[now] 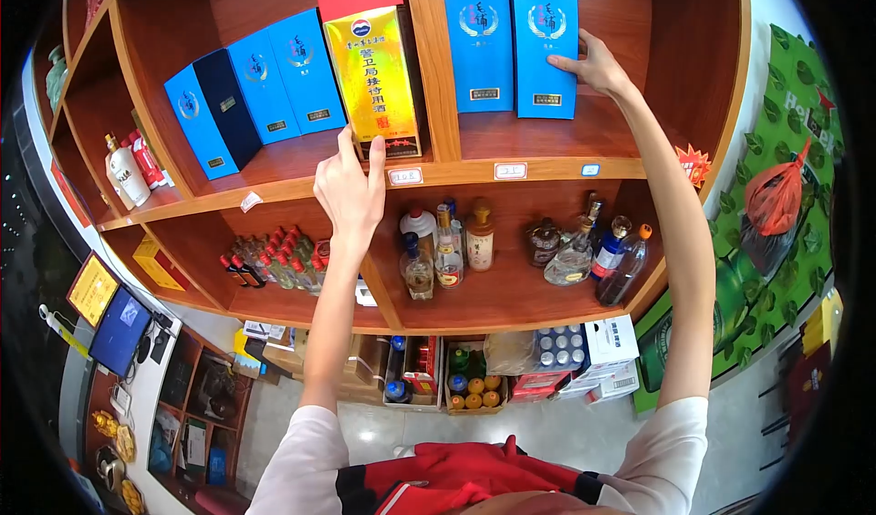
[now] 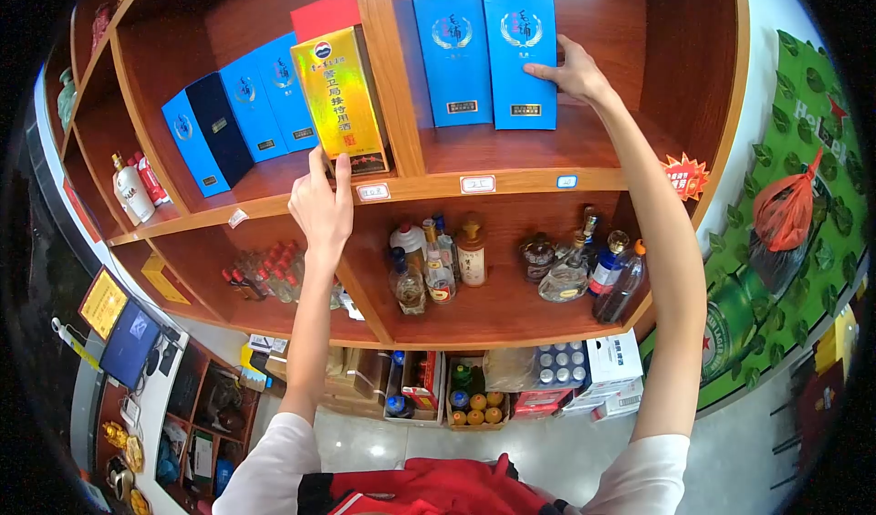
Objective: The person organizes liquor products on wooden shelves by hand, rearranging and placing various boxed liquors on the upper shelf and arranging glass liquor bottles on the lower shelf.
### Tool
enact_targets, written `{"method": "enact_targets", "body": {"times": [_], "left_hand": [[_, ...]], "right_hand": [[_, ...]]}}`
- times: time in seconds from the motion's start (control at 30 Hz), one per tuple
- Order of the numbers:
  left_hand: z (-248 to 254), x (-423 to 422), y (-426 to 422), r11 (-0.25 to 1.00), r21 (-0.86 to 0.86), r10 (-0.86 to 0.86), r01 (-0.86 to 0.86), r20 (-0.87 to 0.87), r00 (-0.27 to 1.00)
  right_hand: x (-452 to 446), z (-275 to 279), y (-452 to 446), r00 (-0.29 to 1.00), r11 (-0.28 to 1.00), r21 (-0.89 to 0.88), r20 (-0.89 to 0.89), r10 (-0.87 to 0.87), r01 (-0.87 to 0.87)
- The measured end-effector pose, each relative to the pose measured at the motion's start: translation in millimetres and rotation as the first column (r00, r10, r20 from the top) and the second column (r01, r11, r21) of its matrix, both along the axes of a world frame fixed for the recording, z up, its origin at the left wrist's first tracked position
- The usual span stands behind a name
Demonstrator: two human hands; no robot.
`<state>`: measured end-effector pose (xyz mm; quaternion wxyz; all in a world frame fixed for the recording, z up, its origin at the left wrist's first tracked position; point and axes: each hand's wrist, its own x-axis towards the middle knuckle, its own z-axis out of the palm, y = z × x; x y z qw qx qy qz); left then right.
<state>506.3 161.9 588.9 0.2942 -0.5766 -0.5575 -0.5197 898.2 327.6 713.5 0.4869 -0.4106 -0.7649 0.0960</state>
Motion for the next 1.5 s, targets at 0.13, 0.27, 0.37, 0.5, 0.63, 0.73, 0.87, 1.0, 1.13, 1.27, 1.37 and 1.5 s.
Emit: {"method": "enact_targets", "body": {"times": [0.13, 0.27, 0.37, 0.5, 0.63, 0.73, 0.87, 1.0, 1.13, 1.27, 1.37, 1.5], "left_hand": [[-5.1, -1.7, 7.2, 0.999, 0.049, 0.010, -0.009, -0.023, 1.000], [-5.1, 2.4, 12.5, 0.992, 0.129, 0.013, -0.012, -0.007, 1.000], [-4.2, 3.1, 12.8, 0.988, 0.156, 0.014, -0.011, -0.019, 1.000], [-2.9, 2.2, 12.2, 0.981, 0.141, 0.135, -0.131, -0.019, 0.991], [-2.5, -1.4, 6.4, 0.990, 0.142, 0.029, -0.026, -0.015, 0.999], [-0.3, -3.3, 4.4, 0.985, 0.168, -0.037, 0.040, -0.020, 0.999], [0.1, -7.5, 2.4, 0.988, 0.132, -0.084, 0.085, -0.015, 0.996], [-1.8, -13.9, -0.3, 0.984, 0.103, -0.141, 0.142, -0.016, 0.990], [-6.5, -18.7, 1.3, 0.979, 0.098, -0.182, 0.181, 0.001, 0.983], [-21.6, -21.8, 16.4, 0.994, -0.040, -0.105, 0.099, -0.209, 0.972], [-33.2, -9.3, 42.2, 0.478, 0.295, -0.862, 0.827, 0.339, 0.377], [-37.0, -4.8, 46.2, 0.132, 0.542, -0.947, 0.830, 0.317, -0.057]], "right_hand": [[-0.7, -9.6, 34.2, 0.992, 0.995, 0.006, -0.080, 0.099, -0.099], [-0.4, -8.4, 45.4, 0.996, 0.997, 0.032, -0.062, 0.069, -0.068], [2.5, -13.0, 52.6, 0.999, 0.993, 0.112, -0.038, 0.032, -0.028], [-4.1, -14.5, 45.7, 0.991, 0.985, 0.126, -0.056, 0.125, -0.117], [-19.5, -15.6, 12.7, 0.870, 0.710, 0.525, -0.133, -0.475, 0.469], [-81.4, 13.5, -62.7, 0.863, 0.588, 0.652, -0.473, -0.178, 0.479], [-210.5, 58.6, -173.3, 0.948, 0.522, 0.850, -0.222, 0.228, 0.073], [-343.8, 92.9, -170.2, 0.940, 0.679, 0.654, 0.173, 0.295, -0.334], [-488.9, 96.6, -114.4, 0.937, 0.746, 0.575, 0.283, 0.204, -0.336], [-581.1, 102.5, -38.9, 0.965, 0.785, 0.573, 0.233, 0.121, -0.237], [-580.2, 86.4, -81.7, 0.919, 0.855, 0.346, 0.219, 0.327, -0.386], [-568.7, 78.1, -91.4, 0.902, 0.839, 0.336, 0.112, 0.416, -0.429]]}}
